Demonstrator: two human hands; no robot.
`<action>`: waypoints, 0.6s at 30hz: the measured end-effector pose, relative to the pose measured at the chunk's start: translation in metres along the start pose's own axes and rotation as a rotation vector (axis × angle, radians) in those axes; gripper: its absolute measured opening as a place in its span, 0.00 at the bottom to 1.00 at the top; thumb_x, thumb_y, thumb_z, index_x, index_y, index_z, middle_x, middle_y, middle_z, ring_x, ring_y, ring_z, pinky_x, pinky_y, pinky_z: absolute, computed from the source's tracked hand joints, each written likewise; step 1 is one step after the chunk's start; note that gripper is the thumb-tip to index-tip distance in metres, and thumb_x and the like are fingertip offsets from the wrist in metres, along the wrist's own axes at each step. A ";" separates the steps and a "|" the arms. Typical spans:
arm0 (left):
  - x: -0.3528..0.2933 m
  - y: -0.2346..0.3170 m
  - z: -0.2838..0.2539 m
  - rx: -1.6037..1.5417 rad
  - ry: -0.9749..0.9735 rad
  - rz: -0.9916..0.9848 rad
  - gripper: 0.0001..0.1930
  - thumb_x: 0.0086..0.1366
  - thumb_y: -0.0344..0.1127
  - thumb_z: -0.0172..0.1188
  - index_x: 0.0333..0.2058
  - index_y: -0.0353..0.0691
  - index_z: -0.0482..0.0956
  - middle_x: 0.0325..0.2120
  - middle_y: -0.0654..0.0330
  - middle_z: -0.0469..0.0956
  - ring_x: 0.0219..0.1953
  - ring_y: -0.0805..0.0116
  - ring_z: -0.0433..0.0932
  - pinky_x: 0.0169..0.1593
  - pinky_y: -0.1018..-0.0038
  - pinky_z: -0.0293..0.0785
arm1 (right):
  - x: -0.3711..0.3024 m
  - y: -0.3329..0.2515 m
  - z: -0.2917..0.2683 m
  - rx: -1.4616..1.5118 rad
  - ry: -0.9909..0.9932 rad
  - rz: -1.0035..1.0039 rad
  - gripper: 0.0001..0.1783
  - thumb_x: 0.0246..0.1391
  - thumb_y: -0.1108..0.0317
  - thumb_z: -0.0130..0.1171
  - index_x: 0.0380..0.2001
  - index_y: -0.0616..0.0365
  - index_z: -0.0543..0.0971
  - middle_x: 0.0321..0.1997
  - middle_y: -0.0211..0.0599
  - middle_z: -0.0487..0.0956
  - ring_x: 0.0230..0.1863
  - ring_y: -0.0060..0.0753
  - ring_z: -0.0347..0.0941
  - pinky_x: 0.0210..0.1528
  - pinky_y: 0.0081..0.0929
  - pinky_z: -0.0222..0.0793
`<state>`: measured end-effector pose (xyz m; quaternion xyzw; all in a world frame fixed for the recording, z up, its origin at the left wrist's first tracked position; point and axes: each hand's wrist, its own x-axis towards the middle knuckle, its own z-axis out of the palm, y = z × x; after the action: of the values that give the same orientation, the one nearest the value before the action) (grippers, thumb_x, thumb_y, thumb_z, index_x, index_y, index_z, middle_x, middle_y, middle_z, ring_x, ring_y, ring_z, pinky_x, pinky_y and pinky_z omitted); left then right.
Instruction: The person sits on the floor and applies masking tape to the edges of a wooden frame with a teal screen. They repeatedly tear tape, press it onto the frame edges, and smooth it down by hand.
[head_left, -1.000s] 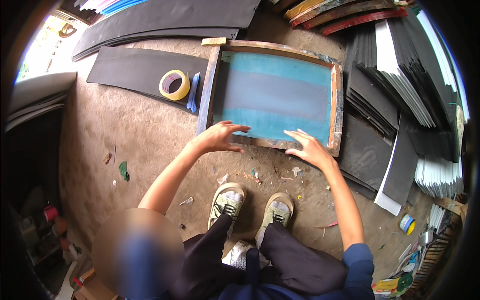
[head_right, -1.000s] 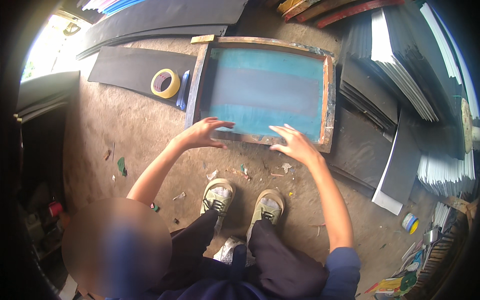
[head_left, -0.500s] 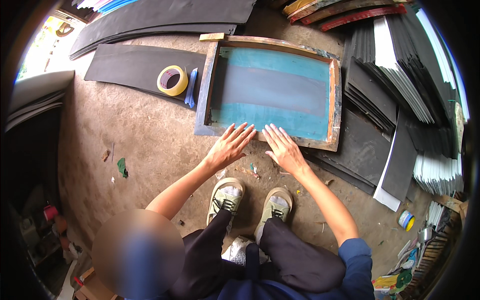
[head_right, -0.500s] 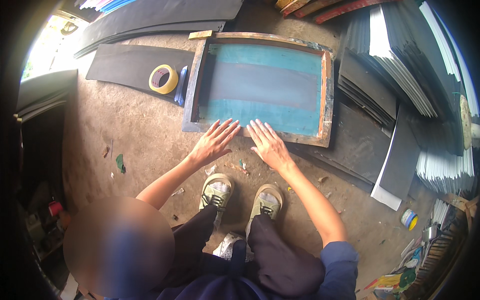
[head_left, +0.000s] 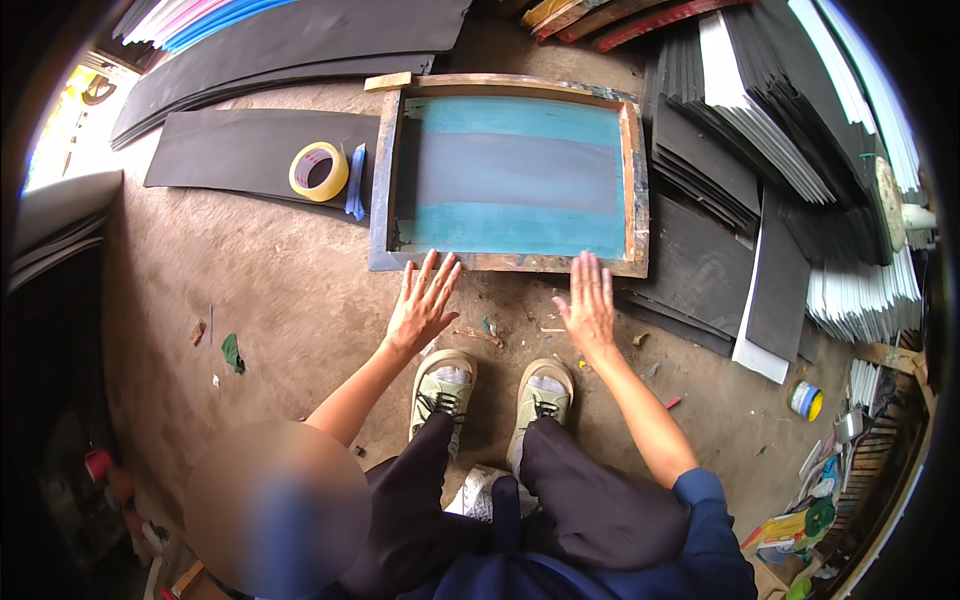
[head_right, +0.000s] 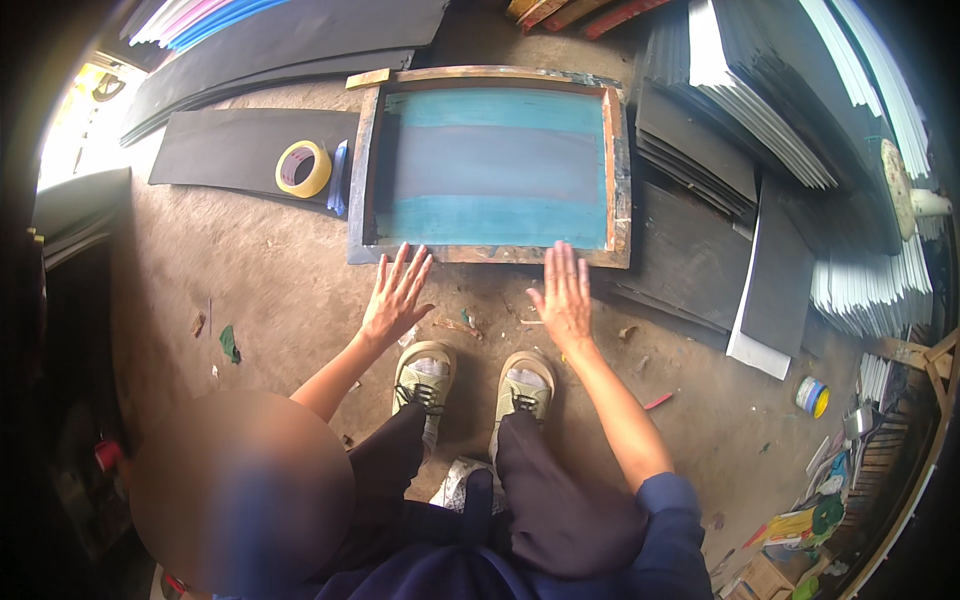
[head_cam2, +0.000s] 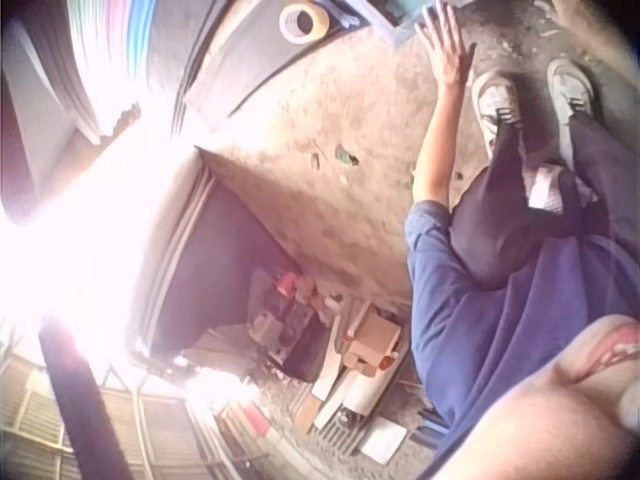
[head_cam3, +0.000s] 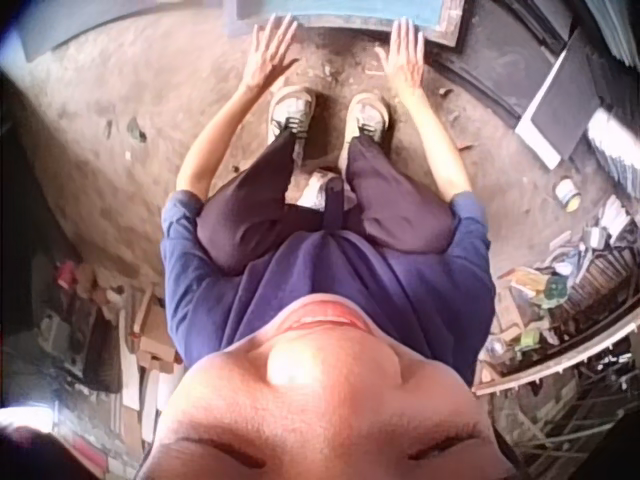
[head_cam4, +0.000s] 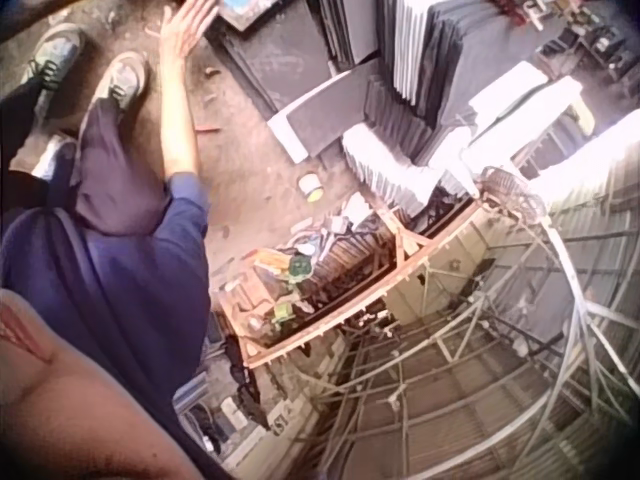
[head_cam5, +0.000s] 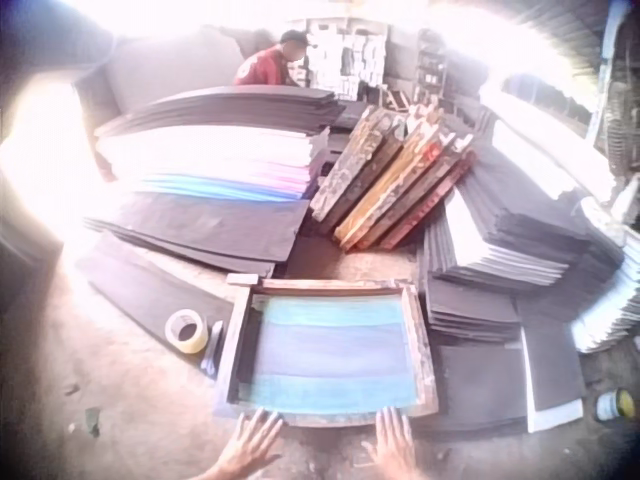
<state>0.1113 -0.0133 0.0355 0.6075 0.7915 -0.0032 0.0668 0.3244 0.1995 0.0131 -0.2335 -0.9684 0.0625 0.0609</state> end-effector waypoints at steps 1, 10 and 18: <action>-0.002 0.000 0.000 0.003 0.007 -0.006 0.46 0.53 0.56 0.57 0.64 0.43 0.45 0.65 0.59 0.43 0.67 0.54 0.38 0.65 0.50 0.38 | -0.005 0.008 -0.004 -0.028 0.013 0.076 0.39 0.59 0.50 0.41 0.64 0.60 0.42 0.70 0.42 0.39 0.71 0.38 0.33 0.69 0.39 0.29; -0.004 0.007 0.005 -0.116 0.212 -0.398 0.46 0.56 0.63 0.49 0.63 0.34 0.45 0.65 0.53 0.41 0.68 0.59 0.36 0.63 0.45 0.34 | -0.018 0.027 -0.014 -0.102 0.044 0.187 0.42 0.55 0.54 0.49 0.63 0.67 0.44 0.69 0.51 0.44 0.70 0.45 0.37 0.68 0.41 0.36; -0.014 -0.006 0.013 -0.163 0.168 -0.734 0.46 0.59 0.64 0.43 0.63 0.36 0.40 0.66 0.54 0.35 0.68 0.56 0.31 0.59 0.37 0.31 | -0.014 0.016 -0.014 -0.152 0.064 0.180 0.42 0.57 0.52 0.46 0.63 0.69 0.44 0.68 0.52 0.44 0.70 0.46 0.36 0.68 0.43 0.32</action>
<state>0.1105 -0.0296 0.0240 0.2745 0.9567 0.0857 0.0440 0.3461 0.2081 0.0233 -0.3255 -0.9430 -0.0132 0.0679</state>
